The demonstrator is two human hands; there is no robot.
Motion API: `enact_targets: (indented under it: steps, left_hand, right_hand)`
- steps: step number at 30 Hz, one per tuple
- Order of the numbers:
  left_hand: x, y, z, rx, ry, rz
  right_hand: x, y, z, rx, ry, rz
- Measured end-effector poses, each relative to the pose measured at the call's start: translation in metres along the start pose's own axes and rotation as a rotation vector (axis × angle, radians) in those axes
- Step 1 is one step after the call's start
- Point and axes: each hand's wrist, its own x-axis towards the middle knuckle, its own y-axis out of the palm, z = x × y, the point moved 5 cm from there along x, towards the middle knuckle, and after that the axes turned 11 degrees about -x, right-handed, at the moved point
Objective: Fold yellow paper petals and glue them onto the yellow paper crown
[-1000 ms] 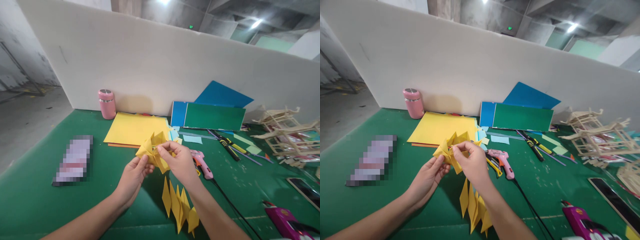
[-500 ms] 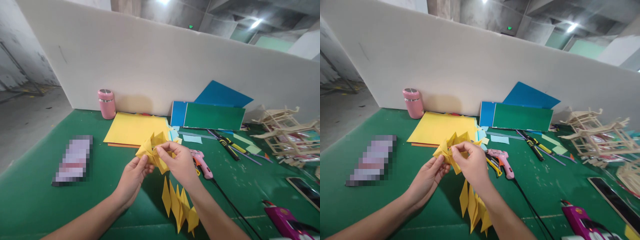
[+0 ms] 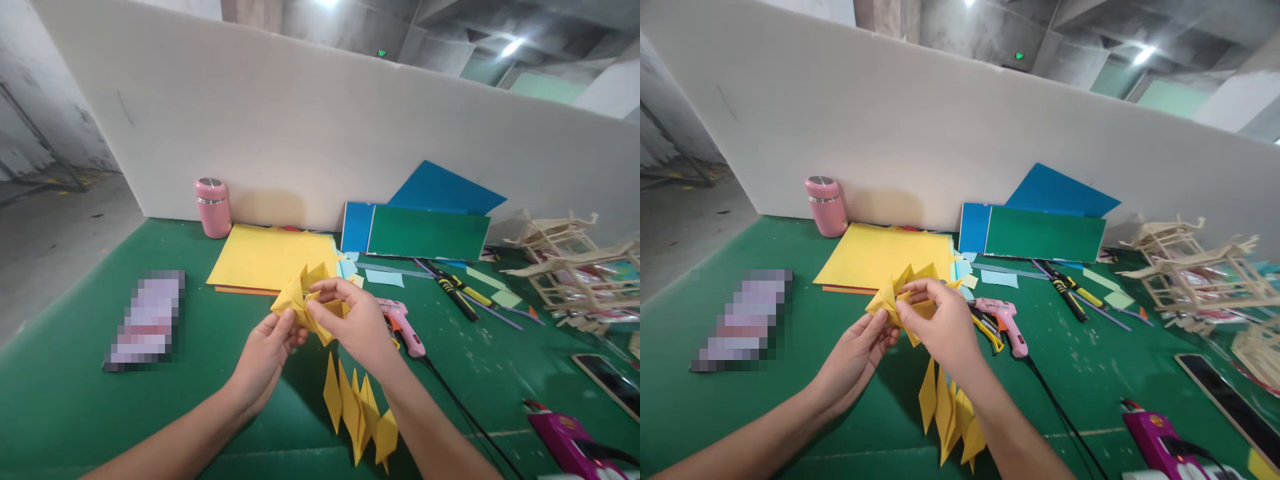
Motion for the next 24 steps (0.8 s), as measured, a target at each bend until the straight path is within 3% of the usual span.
enact_targets:
  steps: [10,24]
  left_hand:
    - [0.0013,0.0007,-0.0003,0.013,0.005,0.01]
    - [-0.0002,0.0023,0.0009,0.003,-0.018,0.035]
  right_hand:
    - [-0.001,-0.0008,0.0061,-0.186,-0.045,0.022]
    - [-0.0034,0.0018,0.0029,-0.142,0.027,-0.013]
